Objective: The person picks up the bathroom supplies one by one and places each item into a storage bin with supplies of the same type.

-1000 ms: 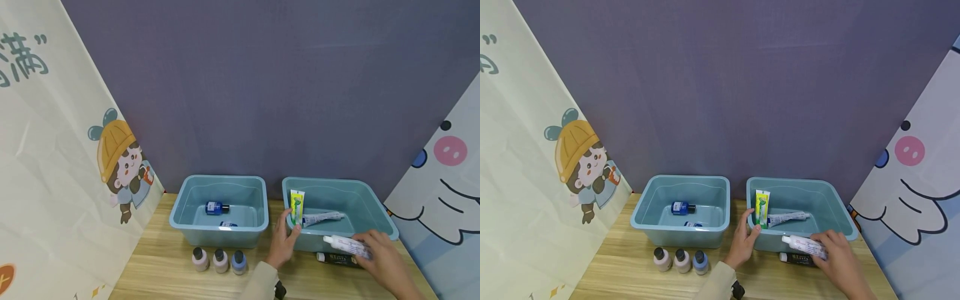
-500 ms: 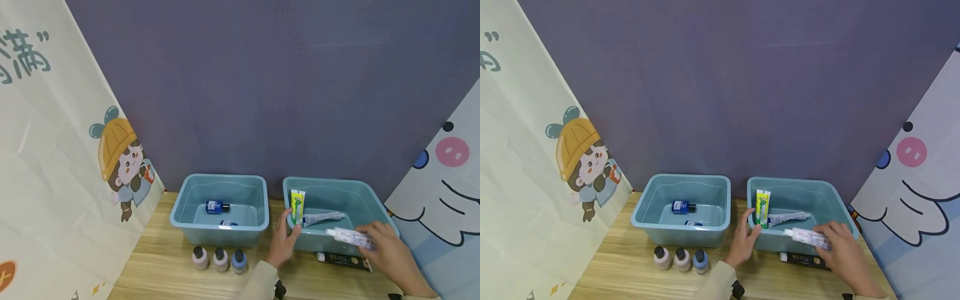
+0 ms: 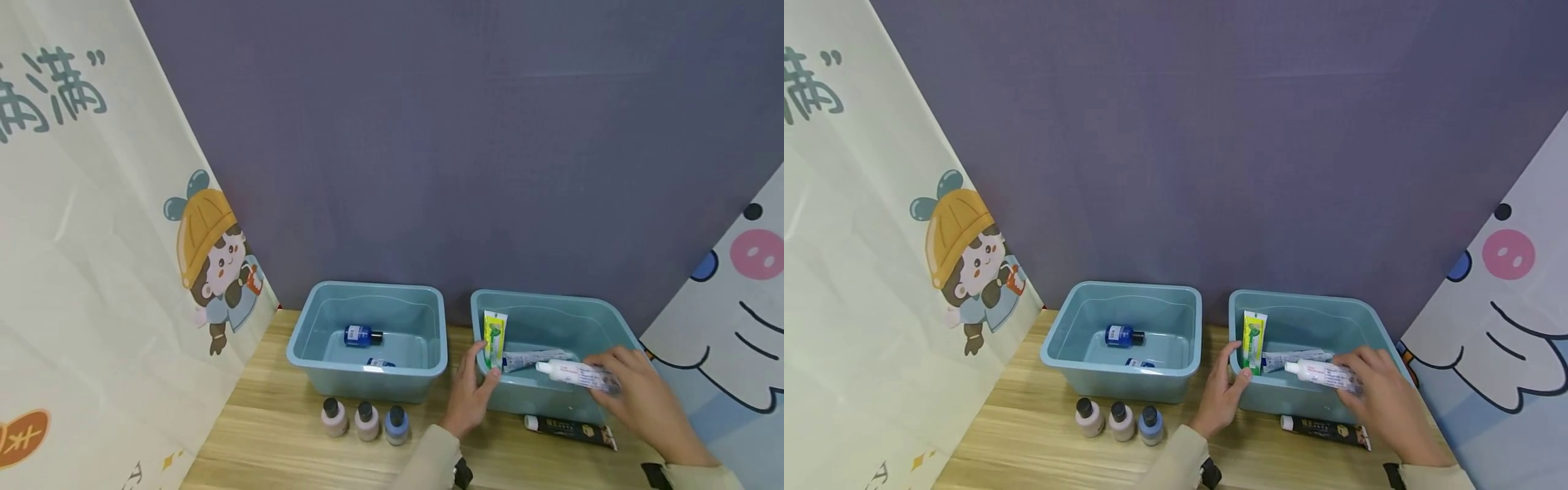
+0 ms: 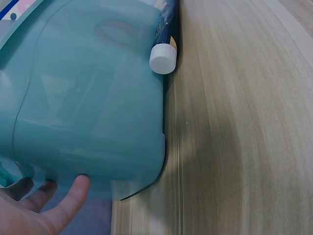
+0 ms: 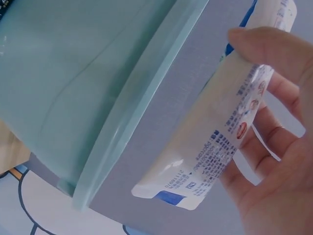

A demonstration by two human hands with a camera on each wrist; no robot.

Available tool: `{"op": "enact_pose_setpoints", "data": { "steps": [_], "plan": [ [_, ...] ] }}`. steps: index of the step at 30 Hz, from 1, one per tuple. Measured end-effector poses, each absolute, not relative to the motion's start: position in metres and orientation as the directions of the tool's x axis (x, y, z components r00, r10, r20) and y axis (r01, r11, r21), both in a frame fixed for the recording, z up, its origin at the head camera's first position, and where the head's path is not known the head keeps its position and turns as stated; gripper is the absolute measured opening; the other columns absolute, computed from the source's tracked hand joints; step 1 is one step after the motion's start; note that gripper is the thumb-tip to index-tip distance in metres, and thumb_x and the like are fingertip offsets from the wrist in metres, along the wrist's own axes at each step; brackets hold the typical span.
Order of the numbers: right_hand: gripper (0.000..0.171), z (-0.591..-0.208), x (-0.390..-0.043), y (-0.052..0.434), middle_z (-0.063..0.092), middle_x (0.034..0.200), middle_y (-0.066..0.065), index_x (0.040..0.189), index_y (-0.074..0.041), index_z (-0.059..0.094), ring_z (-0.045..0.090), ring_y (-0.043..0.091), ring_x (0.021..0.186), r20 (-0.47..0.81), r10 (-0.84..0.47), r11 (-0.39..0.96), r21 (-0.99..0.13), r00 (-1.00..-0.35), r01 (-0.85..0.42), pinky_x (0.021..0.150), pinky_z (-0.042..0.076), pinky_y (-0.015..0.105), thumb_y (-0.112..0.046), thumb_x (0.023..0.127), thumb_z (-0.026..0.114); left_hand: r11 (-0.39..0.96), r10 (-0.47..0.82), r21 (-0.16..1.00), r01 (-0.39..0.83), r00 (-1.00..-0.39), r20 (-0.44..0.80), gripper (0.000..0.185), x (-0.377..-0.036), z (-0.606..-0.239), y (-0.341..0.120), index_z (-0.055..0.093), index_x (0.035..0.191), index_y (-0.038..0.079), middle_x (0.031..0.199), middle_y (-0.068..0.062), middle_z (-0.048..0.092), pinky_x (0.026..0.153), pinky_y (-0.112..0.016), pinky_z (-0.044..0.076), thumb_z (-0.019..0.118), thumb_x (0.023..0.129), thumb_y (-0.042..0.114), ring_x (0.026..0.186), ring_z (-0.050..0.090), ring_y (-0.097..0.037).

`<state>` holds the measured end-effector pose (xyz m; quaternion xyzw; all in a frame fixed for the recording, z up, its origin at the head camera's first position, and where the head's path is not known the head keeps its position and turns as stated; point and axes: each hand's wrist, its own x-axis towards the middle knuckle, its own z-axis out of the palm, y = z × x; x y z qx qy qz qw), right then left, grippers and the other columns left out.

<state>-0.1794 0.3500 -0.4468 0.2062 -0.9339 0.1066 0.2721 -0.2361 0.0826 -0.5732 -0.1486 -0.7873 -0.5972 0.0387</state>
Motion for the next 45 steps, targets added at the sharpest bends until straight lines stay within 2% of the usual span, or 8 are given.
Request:
{"op": "enact_pose_setpoints", "data": {
  "steps": [7, 10, 11, 17, 18, 34, 45],
  "plan": [
    [0.057, -0.443, -0.189, 0.351, 0.064, 0.096, 0.001, 0.105, -0.014, 0.073, 0.051, 0.02, 0.084, 0.543, -0.333, 0.893, -0.082, -0.771, -0.443, 0.058, 0.042, 0.031, -0.01, 0.054, 0.098, 0.255, 0.187, 0.925, 0.281, -0.953, 0.238, 0.052, -0.236, -0.572, 0.083, 0.03, 0.154, 0.043, 0.158, 0.006, 0.041, 0.114, -0.048, 0.04, 0.05, 0.106, 0.046, 0.139, 0.045, -0.017],
    [0.056, -0.441, -0.192, 0.351, 0.064, 0.096, 0.0, 0.105, -0.014, 0.073, 0.051, 0.019, 0.084, 0.546, -0.334, 0.891, -0.082, -0.769, -0.446, 0.056, 0.042, 0.029, -0.01, 0.054, 0.097, 0.262, 0.181, 0.925, 0.276, -0.955, 0.233, 0.051, -0.236, -0.573, 0.083, 0.03, 0.153, 0.045, 0.158, 0.006, 0.04, 0.114, -0.049, 0.04, 0.051, 0.106, 0.045, 0.139, 0.045, -0.018],
    [0.052, -0.441, -0.194, 0.352, 0.064, 0.096, 0.0, 0.105, -0.015, 0.073, 0.051, 0.018, 0.083, 0.55, -0.342, 0.886, -0.082, -0.762, -0.456, 0.057, 0.042, 0.029, -0.021, 0.06, 0.098, 0.263, 0.181, 0.926, 0.272, -0.956, 0.23, 0.051, -0.236, -0.573, 0.083, 0.029, 0.152, 0.047, 0.158, 0.006, 0.04, 0.114, -0.049, 0.04, 0.05, 0.105, 0.047, 0.139, 0.045, -0.017],
    [0.051, -0.436, -0.203, 0.353, 0.065, 0.096, 0.0, 0.105, -0.013, 0.074, 0.049, 0.015, 0.081, 0.554, -0.372, 0.877, -0.054, -0.745, -0.478, 0.06, 0.041, 0.03, -0.024, 0.061, 0.098, 0.268, 0.174, 0.923, 0.275, -0.956, 0.235, 0.051, -0.236, -0.575, 0.083, 0.028, 0.152, 0.049, 0.158, 0.006, 0.041, 0.114, -0.049, 0.04, 0.048, 0.105, 0.051, 0.139, 0.045, -0.018],
    [0.055, -0.435, -0.203, 0.352, 0.065, 0.096, 0.001, 0.104, -0.013, 0.074, 0.049, 0.016, 0.081, 0.549, -0.37, 0.881, -0.05, -0.749, -0.471, 0.06, 0.041, 0.031, -0.012, 0.055, 0.098, 0.269, 0.173, 0.923, 0.277, -0.956, 0.237, 0.051, -0.236, -0.575, 0.083, 0.028, 0.152, 0.049, 0.158, 0.005, 0.041, 0.114, -0.049, 0.04, 0.048, 0.105, 0.051, 0.14, 0.045, -0.018],
    [0.051, -0.421, -0.222, 0.355, 0.065, 0.099, 0.002, 0.106, -0.012, 0.073, 0.053, 0.021, 0.084, 0.507, -0.424, 0.871, 0.0, -0.751, -0.491, 0.061, 0.048, 0.036, -0.014, 0.06, 0.097, 0.266, 0.18, 0.923, 0.277, -0.955, 0.234, 0.052, -0.236, -0.574, 0.084, 0.029, 0.153, 0.046, 0.158, 0.006, 0.04, 0.114, -0.05, 0.041, 0.049, 0.106, 0.047, 0.139, 0.046, -0.018],
    [0.046, -0.423, -0.237, 0.355, 0.066, 0.105, 0.004, 0.107, -0.014, 0.073, 0.057, 0.027, 0.095, 0.453, -0.415, 0.876, -0.036, -0.789, -0.481, 0.062, 0.052, 0.04, -0.014, 0.067, 0.094, 0.263, 0.179, 0.929, 0.261, -0.959, 0.219, 0.051, -0.236, -0.574, 0.084, 0.028, 0.153, 0.048, 0.158, 0.006, 0.04, 0.114, -0.053, 0.04, 0.047, 0.105, 0.052, 0.138, 0.046, -0.019]
  ]
}}
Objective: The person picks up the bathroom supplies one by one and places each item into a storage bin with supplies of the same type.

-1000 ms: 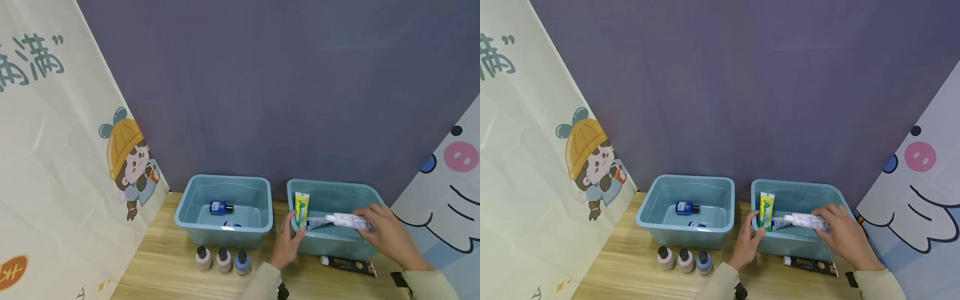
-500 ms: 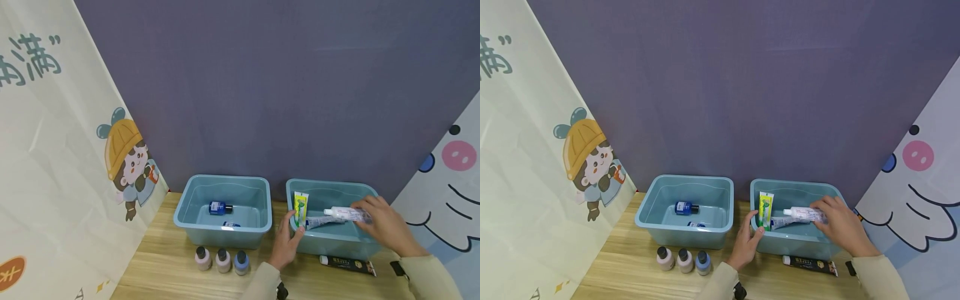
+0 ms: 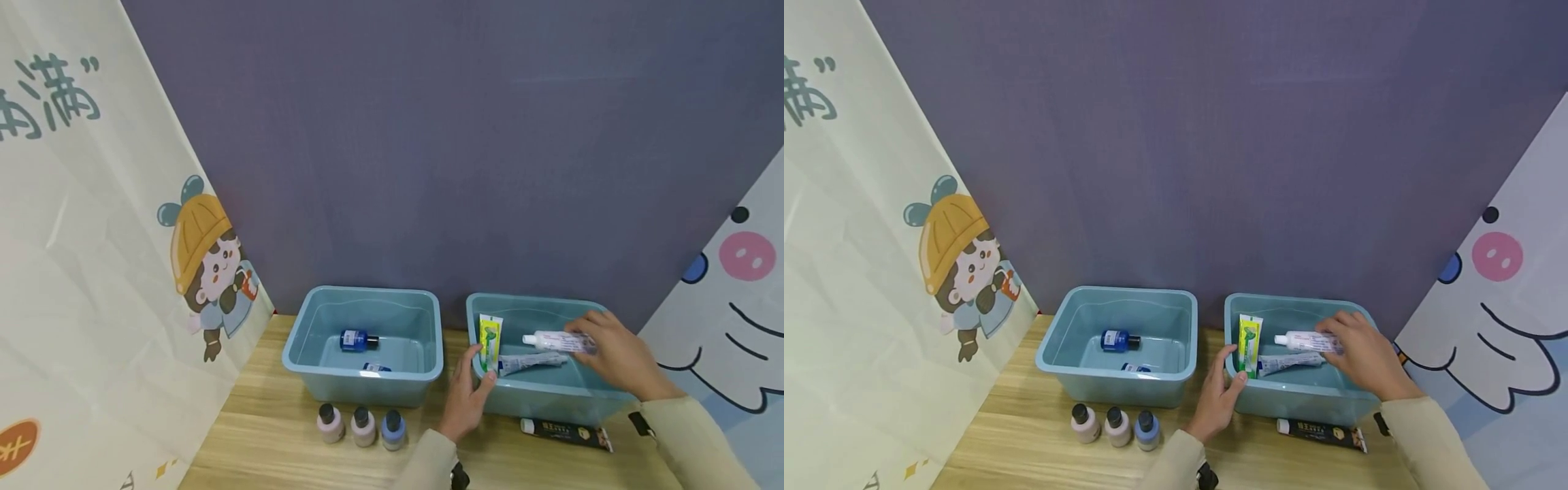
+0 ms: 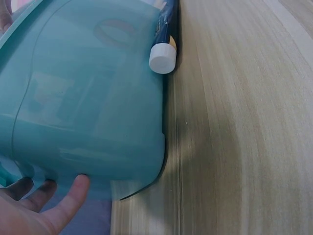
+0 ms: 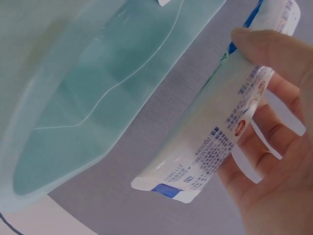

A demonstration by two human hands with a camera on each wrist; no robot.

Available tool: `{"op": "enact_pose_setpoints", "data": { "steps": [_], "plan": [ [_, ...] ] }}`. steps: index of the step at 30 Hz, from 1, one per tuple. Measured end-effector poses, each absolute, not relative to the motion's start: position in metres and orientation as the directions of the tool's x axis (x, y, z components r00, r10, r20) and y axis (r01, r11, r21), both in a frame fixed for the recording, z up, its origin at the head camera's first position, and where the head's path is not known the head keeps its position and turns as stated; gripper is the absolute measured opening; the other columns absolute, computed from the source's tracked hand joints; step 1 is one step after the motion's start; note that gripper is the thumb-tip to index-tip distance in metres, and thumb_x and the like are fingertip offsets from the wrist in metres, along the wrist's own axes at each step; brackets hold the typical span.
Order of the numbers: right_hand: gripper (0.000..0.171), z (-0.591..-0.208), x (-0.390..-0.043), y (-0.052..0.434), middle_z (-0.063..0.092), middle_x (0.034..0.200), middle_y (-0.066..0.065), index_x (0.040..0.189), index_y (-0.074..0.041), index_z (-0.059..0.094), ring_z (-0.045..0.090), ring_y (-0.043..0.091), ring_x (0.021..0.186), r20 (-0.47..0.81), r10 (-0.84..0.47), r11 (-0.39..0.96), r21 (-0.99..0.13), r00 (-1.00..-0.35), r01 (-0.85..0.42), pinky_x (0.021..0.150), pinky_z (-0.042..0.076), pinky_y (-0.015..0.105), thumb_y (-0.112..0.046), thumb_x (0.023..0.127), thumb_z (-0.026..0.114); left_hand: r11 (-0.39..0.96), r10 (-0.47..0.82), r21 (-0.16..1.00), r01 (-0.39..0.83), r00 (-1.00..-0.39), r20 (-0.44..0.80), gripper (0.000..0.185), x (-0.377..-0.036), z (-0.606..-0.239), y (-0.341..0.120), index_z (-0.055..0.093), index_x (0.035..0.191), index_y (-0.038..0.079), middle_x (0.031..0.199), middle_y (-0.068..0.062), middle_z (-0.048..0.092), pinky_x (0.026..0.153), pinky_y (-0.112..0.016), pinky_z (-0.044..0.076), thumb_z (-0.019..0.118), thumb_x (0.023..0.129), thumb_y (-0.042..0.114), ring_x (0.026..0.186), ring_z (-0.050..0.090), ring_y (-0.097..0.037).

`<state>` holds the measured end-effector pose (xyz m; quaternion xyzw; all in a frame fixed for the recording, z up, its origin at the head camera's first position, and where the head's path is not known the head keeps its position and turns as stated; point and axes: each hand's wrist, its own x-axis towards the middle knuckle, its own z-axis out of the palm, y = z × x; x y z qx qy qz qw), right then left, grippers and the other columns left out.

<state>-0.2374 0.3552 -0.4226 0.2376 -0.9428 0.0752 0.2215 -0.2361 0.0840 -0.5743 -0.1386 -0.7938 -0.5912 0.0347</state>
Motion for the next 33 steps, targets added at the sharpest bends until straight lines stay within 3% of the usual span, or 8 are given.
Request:
{"op": "enact_pose_setpoints", "data": {
  "steps": [13, 27, 33],
  "plan": [
    [0.041, -0.418, -0.255, 0.351, 0.067, 0.111, 0.008, 0.113, -0.014, 0.071, 0.06, 0.029, 0.095, 0.305, -0.393, 0.895, -0.089, -0.867, -0.437, 0.063, 0.053, 0.04, -0.016, 0.076, 0.09, 0.236, 0.185, 0.913, 0.333, -0.938, 0.294, 0.05, -0.237, -0.576, 0.083, 0.03, 0.152, 0.046, 0.155, 0.008, 0.043, 0.11, -0.044, 0.043, 0.05, 0.106, 0.044, 0.133, 0.048, -0.014],
    [0.038, -0.423, -0.275, 0.351, 0.068, 0.109, 0.008, 0.112, -0.013, 0.072, 0.062, 0.031, 0.1, 0.236, -0.411, 0.894, -0.086, -0.881, -0.44, 0.081, 0.055, 0.052, -0.016, 0.078, 0.088, 0.241, 0.194, 0.916, 0.322, -0.94, 0.279, 0.05, -0.236, -0.576, 0.084, 0.029, 0.152, 0.046, 0.154, 0.006, 0.044, 0.11, -0.044, 0.043, 0.049, 0.106, 0.044, 0.132, 0.048, -0.014],
    [0.034, -0.424, -0.282, 0.349, 0.068, 0.109, 0.008, 0.108, -0.014, 0.072, 0.06, 0.031, 0.099, 0.22, -0.429, 0.889, -0.068, -0.876, -0.453, 0.08, 0.054, 0.051, -0.014, 0.078, 0.088, 0.246, 0.186, 0.923, 0.297, -0.949, 0.256, 0.05, -0.236, -0.576, 0.084, 0.03, 0.152, 0.045, 0.155, 0.008, 0.043, 0.111, -0.046, 0.043, 0.05, 0.106, 0.044, 0.135, 0.047, -0.015]
  ]
}}
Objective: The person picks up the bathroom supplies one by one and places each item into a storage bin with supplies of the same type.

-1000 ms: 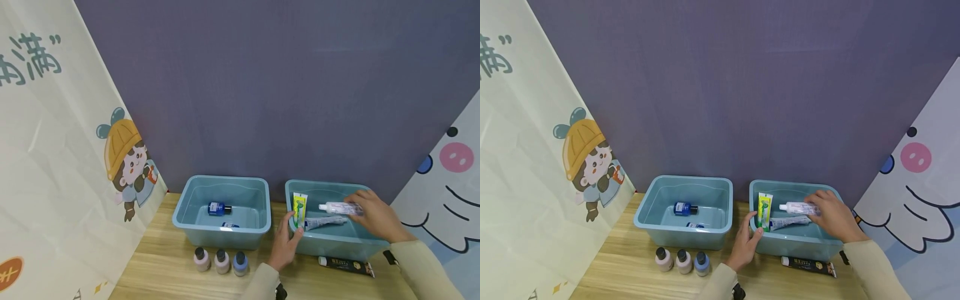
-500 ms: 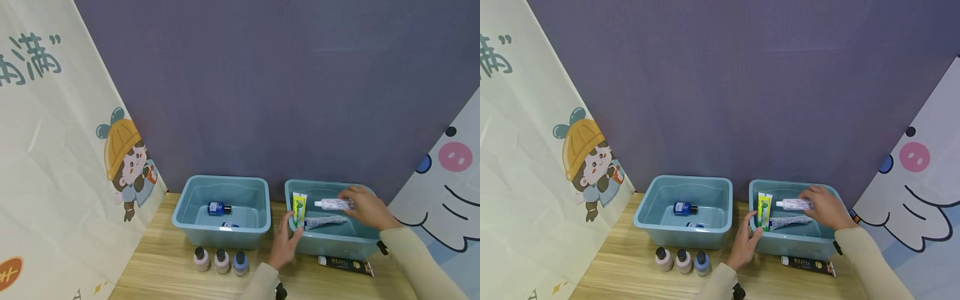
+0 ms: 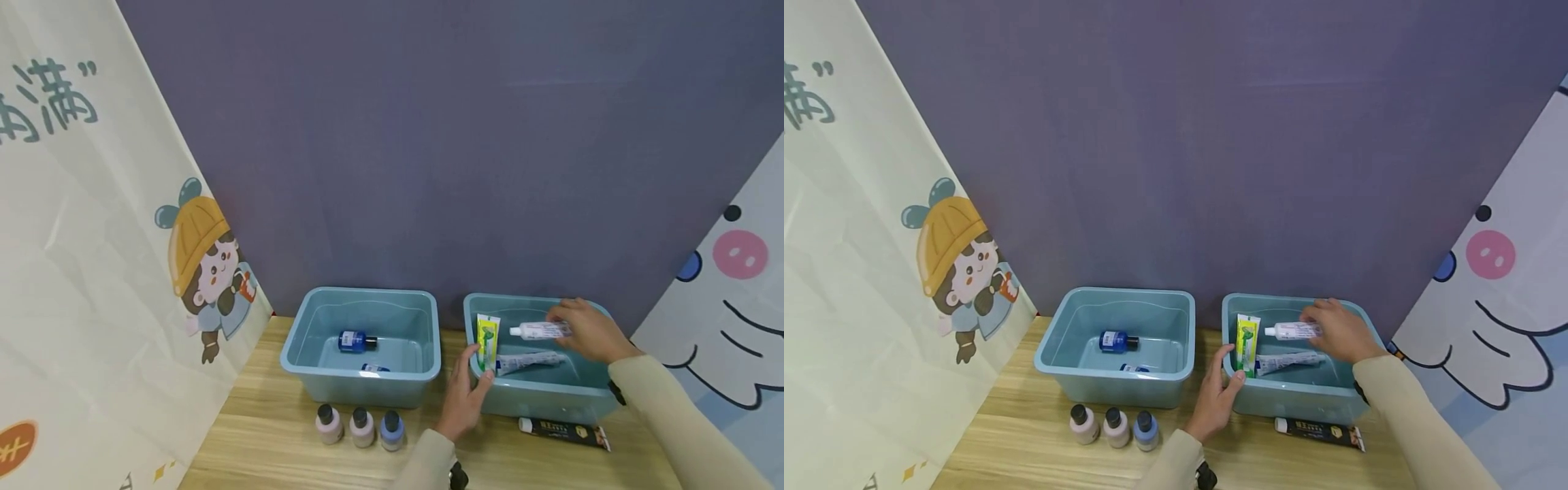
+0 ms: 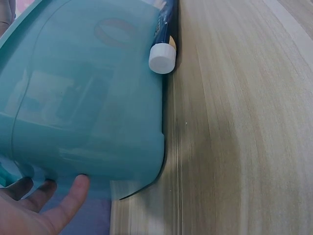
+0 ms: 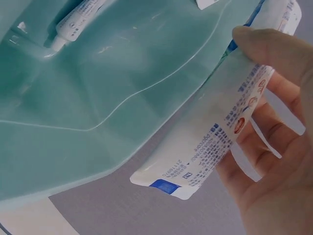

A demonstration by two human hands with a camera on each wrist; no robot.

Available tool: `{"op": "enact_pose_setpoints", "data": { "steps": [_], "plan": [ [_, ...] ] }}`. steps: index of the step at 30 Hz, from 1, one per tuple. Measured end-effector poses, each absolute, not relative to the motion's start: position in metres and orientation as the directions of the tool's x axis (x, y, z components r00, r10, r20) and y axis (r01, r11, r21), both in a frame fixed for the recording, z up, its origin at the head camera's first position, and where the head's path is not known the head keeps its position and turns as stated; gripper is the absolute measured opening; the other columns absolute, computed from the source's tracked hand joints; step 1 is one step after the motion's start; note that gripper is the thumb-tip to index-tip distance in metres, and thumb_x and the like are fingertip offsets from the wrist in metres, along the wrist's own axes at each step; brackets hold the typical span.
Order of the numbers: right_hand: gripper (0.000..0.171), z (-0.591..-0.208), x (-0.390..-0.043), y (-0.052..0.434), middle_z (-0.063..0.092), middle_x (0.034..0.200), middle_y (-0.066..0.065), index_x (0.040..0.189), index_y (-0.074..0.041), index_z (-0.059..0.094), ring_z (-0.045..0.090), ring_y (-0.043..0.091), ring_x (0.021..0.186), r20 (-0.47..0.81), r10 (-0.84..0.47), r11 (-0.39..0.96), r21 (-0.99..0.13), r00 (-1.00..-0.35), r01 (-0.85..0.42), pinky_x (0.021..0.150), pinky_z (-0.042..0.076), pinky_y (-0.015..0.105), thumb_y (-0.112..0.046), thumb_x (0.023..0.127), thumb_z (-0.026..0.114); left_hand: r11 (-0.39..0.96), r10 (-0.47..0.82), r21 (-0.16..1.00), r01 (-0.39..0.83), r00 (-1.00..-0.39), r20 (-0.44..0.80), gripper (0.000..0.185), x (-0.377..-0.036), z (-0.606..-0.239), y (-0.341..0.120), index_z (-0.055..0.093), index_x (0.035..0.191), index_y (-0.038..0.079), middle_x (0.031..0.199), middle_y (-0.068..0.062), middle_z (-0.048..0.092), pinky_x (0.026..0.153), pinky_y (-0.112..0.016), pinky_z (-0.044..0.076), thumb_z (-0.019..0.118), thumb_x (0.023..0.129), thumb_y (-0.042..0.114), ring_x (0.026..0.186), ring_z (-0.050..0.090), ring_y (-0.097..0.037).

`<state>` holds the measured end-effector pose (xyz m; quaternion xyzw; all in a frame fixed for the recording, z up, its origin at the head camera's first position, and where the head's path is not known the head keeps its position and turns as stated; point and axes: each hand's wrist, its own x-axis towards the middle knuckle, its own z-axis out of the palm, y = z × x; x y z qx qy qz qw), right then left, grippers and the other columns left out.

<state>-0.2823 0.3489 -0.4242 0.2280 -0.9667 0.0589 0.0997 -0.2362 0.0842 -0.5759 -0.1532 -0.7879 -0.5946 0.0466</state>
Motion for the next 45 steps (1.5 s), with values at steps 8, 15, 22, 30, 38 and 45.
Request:
{"op": "enact_pose_setpoints", "data": {
  "steps": [8, 15, 22, 30, 38, 45],
  "plan": [
    [0.031, -0.429, -0.292, 0.347, 0.068, 0.107, 0.009, 0.104, -0.015, 0.072, 0.061, 0.033, 0.097, 0.186, -0.423, 0.893, -0.081, -0.887, -0.443, 0.074, 0.054, 0.048, -0.011, 0.078, 0.087, 0.245, 0.189, 0.928, 0.281, -0.952, 0.239, 0.051, -0.237, -0.577, 0.084, 0.028, 0.152, 0.048, 0.158, 0.008, 0.04, 0.115, -0.05, 0.04, 0.05, 0.107, 0.039, 0.138, 0.045, -0.015],
    [0.028, -0.436, -0.302, 0.353, 0.068, 0.098, 0.004, 0.099, -0.015, 0.07, 0.063, 0.029, 0.091, 0.134, -0.408, 0.901, -0.099, -0.903, -0.422, 0.073, 0.054, 0.048, -0.009, 0.077, 0.087, 0.243, 0.187, 0.924, 0.295, -0.949, 0.254, 0.051, -0.237, -0.578, 0.084, 0.03, 0.153, 0.045, 0.157, 0.006, 0.041, 0.113, -0.05, 0.041, 0.05, 0.106, 0.042, 0.137, 0.045, -0.017],
    [0.027, -0.443, -0.309, 0.357, 0.069, 0.099, 0.005, 0.101, -0.012, 0.07, 0.065, 0.031, 0.093, 0.058, -0.39, 0.909, -0.132, -0.919, -0.394, 0.075, 0.055, 0.049, -0.007, 0.079, 0.085, 0.25, 0.189, 0.927, 0.28, -0.953, 0.237, 0.052, -0.236, -0.577, 0.084, 0.032, 0.155, 0.038, 0.157, 0.007, 0.041, 0.113, -0.05, 0.04, 0.05, 0.106, 0.045, 0.139, 0.045, -0.017],
    [0.028, -0.447, -0.319, 0.356, 0.07, 0.104, 0.01, 0.102, -0.011, 0.072, 0.065, 0.028, 0.093, -0.03, -0.35, 0.929, -0.141, -0.936, -0.343, 0.079, 0.055, 0.051, -0.008, 0.078, 0.086, 0.251, 0.19, 0.927, 0.278, -0.953, 0.235, 0.051, -0.235, -0.575, 0.084, 0.03, 0.152, 0.046, 0.157, 0.006, 0.041, 0.114, -0.05, 0.04, 0.05, 0.106, 0.043, 0.14, 0.044, -0.017],
    [0.027, -0.451, -0.329, 0.353, 0.071, 0.109, 0.016, 0.101, -0.01, 0.071, 0.066, 0.035, 0.1, -0.121, -0.269, 0.953, -0.175, -0.956, -0.246, 0.085, 0.054, 0.058, -0.008, 0.078, 0.086, 0.243, 0.194, 0.928, 0.282, -0.952, 0.239, 0.05, -0.235, -0.573, 0.084, 0.028, 0.151, 0.049, 0.157, 0.008, 0.04, 0.115, -0.05, 0.039, 0.049, 0.106, 0.047, 0.14, 0.043, -0.016],
    [0.025, -0.452, -0.334, 0.351, 0.072, 0.11, 0.017, 0.101, -0.009, 0.072, 0.066, 0.035, 0.1, -0.168, -0.261, 0.956, -0.184, -0.95, -0.23, 0.086, 0.053, 0.059, -0.007, 0.08, 0.084, 0.252, 0.193, 0.927, 0.28, -0.953, 0.235, 0.05, -0.235, -0.573, 0.083, 0.029, 0.152, 0.046, 0.158, 0.007, 0.04, 0.115, -0.051, 0.039, 0.048, 0.106, 0.048, 0.141, 0.043, -0.017]
  ]
}}
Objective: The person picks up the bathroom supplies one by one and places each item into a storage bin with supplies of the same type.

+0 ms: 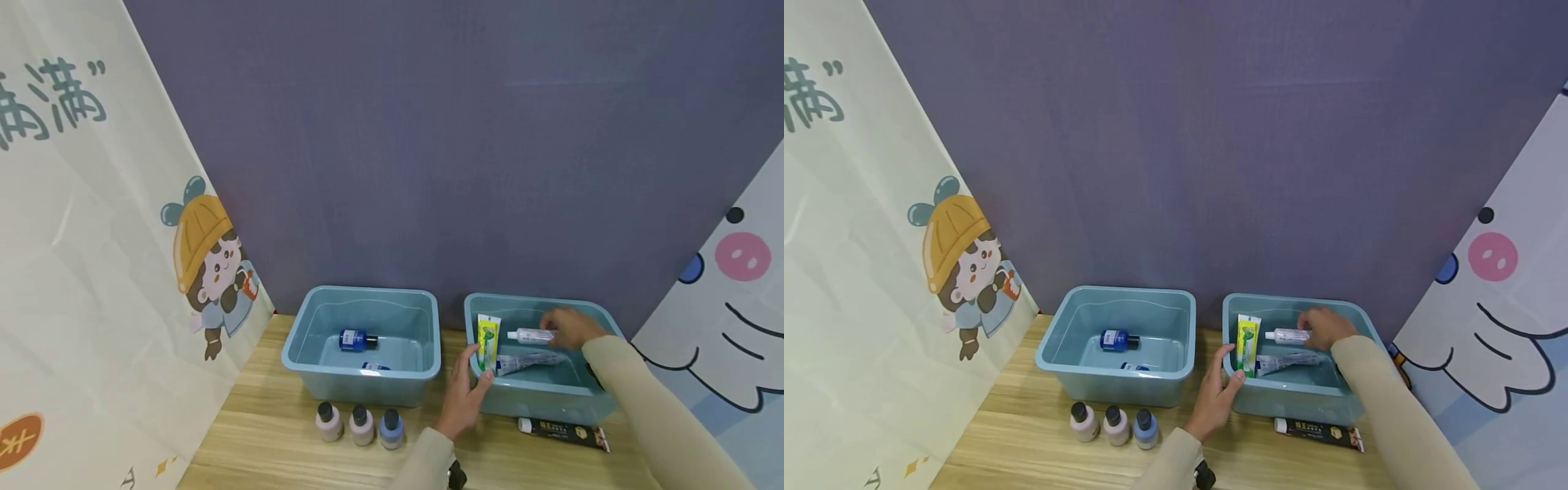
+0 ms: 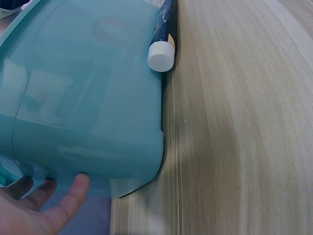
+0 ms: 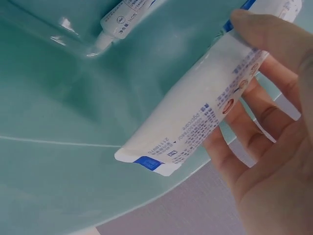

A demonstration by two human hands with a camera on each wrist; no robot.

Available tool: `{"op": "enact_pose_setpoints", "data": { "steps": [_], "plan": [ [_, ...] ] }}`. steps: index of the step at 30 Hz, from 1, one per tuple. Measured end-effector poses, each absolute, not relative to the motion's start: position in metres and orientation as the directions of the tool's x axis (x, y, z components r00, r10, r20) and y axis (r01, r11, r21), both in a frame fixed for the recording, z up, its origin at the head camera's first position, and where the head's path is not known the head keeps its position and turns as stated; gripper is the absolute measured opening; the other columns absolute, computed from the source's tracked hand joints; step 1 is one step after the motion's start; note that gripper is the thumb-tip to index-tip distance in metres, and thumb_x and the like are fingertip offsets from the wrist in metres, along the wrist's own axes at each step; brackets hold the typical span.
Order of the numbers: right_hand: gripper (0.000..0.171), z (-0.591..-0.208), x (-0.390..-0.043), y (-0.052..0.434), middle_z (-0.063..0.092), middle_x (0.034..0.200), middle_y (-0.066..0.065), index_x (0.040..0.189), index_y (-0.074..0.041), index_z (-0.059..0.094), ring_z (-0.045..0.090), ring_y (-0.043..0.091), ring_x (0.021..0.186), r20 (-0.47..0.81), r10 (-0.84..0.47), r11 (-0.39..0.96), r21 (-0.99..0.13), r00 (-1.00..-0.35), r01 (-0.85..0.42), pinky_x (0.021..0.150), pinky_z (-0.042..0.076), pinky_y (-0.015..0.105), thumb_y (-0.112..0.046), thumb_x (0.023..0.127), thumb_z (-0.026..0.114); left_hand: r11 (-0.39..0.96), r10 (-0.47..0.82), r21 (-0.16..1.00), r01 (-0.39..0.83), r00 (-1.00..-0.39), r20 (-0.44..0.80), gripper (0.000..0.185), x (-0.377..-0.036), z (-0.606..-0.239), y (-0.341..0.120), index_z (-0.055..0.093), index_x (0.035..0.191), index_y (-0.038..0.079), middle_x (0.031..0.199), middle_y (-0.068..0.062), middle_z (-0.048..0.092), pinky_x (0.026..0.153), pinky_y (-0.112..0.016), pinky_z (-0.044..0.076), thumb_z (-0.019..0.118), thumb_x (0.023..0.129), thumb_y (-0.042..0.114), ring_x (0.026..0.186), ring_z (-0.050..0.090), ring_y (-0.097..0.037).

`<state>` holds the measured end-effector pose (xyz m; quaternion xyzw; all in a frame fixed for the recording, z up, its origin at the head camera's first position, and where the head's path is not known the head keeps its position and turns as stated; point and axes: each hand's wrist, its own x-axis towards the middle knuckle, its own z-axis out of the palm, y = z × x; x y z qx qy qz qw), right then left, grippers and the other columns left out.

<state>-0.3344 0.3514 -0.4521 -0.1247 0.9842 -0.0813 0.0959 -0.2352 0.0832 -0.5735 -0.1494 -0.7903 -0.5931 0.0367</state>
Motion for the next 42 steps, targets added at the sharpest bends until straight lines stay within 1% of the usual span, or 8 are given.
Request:
{"op": "enact_pose_setpoints", "data": {
  "steps": [6, 11, 16, 24, 28, 38, 40, 42],
  "plan": [
    [0.025, -0.451, -0.336, 0.348, 0.072, 0.109, 0.017, 0.102, -0.007, 0.071, 0.066, 0.032, 0.099, -0.189, -0.266, 0.954, -0.194, -0.945, -0.229, 0.085, 0.054, 0.056, -0.006, 0.08, 0.083, 0.254, 0.204, 0.927, 0.275, -0.952, 0.227, 0.05, -0.233, -0.573, 0.082, 0.027, 0.151, 0.051, 0.159, 0.008, 0.039, 0.115, -0.052, 0.039, 0.045, 0.104, 0.057, 0.141, 0.043, -0.017],
    [0.025, -0.451, -0.335, 0.345, 0.073, 0.108, 0.017, 0.101, -0.008, 0.072, 0.067, 0.034, 0.1, -0.18, -0.27, 0.953, -0.192, -0.946, -0.236, 0.085, 0.054, 0.056, -0.008, 0.079, 0.084, 0.249, 0.202, 0.926, 0.285, -0.95, 0.238, 0.05, -0.231, -0.571, 0.08, 0.028, 0.151, 0.049, 0.158, 0.007, 0.04, 0.115, -0.052, 0.039, 0.045, 0.105, 0.055, 0.14, 0.044, -0.017],
    [0.026, -0.452, -0.34, 0.342, 0.073, 0.108, 0.016, 0.101, -0.007, 0.072, 0.068, 0.035, 0.101, -0.18, -0.29, 0.948, -0.189, -0.94, -0.256, 0.086, 0.054, 0.055, -0.008, 0.079, 0.085, 0.253, 0.195, 0.926, 0.28, -0.952, 0.235, 0.05, -0.234, -0.57, 0.08, 0.028, 0.151, 0.051, 0.158, 0.009, 0.04, 0.115, -0.052, 0.039, 0.045, 0.104, 0.057, 0.14, 0.043, -0.017],
    [0.022, -0.458, -0.35, 0.343, 0.072, 0.103, 0.013, 0.096, -0.01, 0.07, 0.066, 0.031, 0.095, -0.196, -0.304, 0.944, -0.196, -0.932, -0.266, 0.085, 0.054, 0.055, -0.008, 0.079, 0.085, 0.258, 0.18, 0.926, 0.277, -0.955, 0.236, 0.05, -0.239, -0.571, 0.082, 0.028, 0.15, 0.053, 0.158, 0.01, 0.04, 0.114, -0.051, 0.04, 0.046, 0.104, 0.057, 0.14, 0.044, -0.017],
    [0.023, -0.46, -0.353, 0.344, 0.072, 0.103, 0.013, 0.097, -0.008, 0.071, 0.066, 0.032, 0.096, -0.195, -0.309, 0.939, -0.215, -0.931, -0.267, 0.085, 0.054, 0.055, -0.008, 0.079, 0.085, 0.261, 0.174, 0.926, 0.271, -0.957, 0.231, 0.051, -0.24, -0.571, 0.082, 0.028, 0.151, 0.051, 0.158, 0.011, 0.04, 0.113, -0.052, 0.04, 0.045, 0.103, 0.059, 0.14, 0.044, -0.017],
    [0.024, -0.472, -0.349, 0.347, 0.071, 0.105, 0.013, 0.1, -0.009, 0.071, 0.065, 0.031, 0.097, -0.233, -0.256, 0.952, -0.228, -0.938, -0.203, 0.086, 0.053, 0.056, -0.01, 0.08, 0.085, 0.263, 0.188, 0.922, 0.285, -0.952, 0.241, 0.05, -0.234, -0.575, 0.083, 0.028, 0.15, 0.053, 0.158, 0.01, 0.04, 0.115, -0.05, 0.039, 0.046, 0.104, 0.056, 0.141, 0.043, -0.016],
    [0.025, -0.473, -0.347, 0.348, 0.071, 0.106, 0.014, 0.1, -0.008, 0.071, 0.065, 0.032, 0.099, -0.227, -0.265, 0.949, -0.234, -0.937, -0.212, 0.086, 0.053, 0.055, -0.009, 0.08, 0.085, 0.266, 0.189, 0.92, 0.287, -0.952, 0.242, 0.05, -0.233, -0.575, 0.083, 0.028, 0.151, 0.052, 0.157, 0.01, 0.04, 0.115, -0.049, 0.039, 0.046, 0.105, 0.054, 0.141, 0.043, -0.015],
    [0.025, -0.474, -0.344, 0.348, 0.071, 0.104, 0.013, 0.1, -0.008, 0.071, 0.065, 0.032, 0.098, -0.218, -0.275, 0.945, -0.24, -0.936, -0.222, 0.084, 0.054, 0.054, -0.008, 0.08, 0.085, 0.268, 0.19, 0.918, 0.293, -0.95, 0.248, 0.05, -0.231, -0.576, 0.083, 0.03, 0.152, 0.048, 0.157, 0.009, 0.041, 0.114, -0.047, 0.04, 0.047, 0.105, 0.052, 0.14, 0.044, -0.016]
  ]
}}
